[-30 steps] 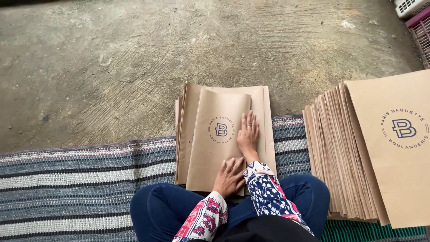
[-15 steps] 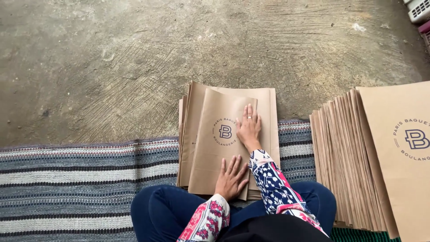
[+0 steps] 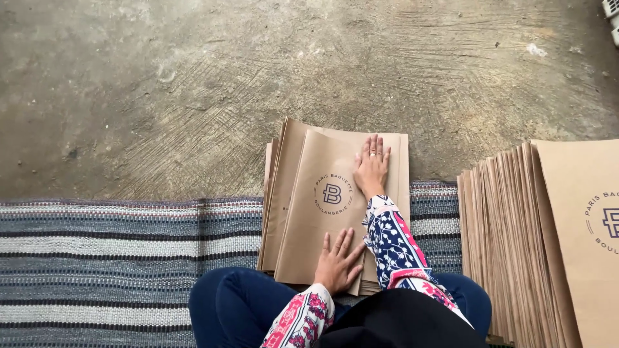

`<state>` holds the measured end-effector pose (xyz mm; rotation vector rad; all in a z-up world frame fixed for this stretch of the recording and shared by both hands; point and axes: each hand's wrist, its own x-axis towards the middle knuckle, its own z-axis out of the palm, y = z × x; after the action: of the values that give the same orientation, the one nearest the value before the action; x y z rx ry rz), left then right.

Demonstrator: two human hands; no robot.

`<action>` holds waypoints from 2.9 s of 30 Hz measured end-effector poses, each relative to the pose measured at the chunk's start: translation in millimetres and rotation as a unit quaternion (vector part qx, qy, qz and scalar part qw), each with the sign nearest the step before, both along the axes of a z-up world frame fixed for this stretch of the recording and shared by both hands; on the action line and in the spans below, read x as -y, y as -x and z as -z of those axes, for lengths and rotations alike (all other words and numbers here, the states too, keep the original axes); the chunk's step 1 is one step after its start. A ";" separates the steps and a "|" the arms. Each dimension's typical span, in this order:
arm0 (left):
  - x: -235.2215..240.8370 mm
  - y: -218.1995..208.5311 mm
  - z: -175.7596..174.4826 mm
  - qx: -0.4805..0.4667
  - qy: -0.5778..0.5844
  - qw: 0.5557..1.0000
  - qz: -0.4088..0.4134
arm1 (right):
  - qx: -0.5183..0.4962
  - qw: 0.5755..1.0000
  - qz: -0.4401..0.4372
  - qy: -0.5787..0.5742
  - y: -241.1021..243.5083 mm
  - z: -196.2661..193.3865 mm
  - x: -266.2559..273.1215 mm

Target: The person sits on a mat and folds brown paper bags by hand. They open each bag, press the sides flat, and fold the bottom edges upward to create a flat packet, stacking the finished bags to the side.

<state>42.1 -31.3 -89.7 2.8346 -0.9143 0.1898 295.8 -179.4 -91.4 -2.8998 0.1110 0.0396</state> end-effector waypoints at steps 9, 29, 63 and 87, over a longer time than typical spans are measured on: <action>1.8 2.3 4.4 -0.128 0.035 0.991 0.011 | 0.018 0.994 -0.109 0.015 92.7 19.0 -12.8; -2.4 2.8 1.7 -0.109 0.040 0.993 0.015 | -0.009 0.998 -0.066 -0.016 75.6 3.7 -28.4; -14.3 49.8 46.3 -0.150 -0.016 0.988 0.040 | 0.015 0.986 -0.165 0.027 136.2 3.2 -27.4; -21.3 71.5 22.7 -0.178 -0.044 0.981 -0.065 | -0.012 0.974 -0.222 0.041 232.3 23.5 -36.5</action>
<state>-29.5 -10.0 -112.5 2.8719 -0.6766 -0.3405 63.5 -142.9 -114.9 -2.9431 -0.5455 0.1504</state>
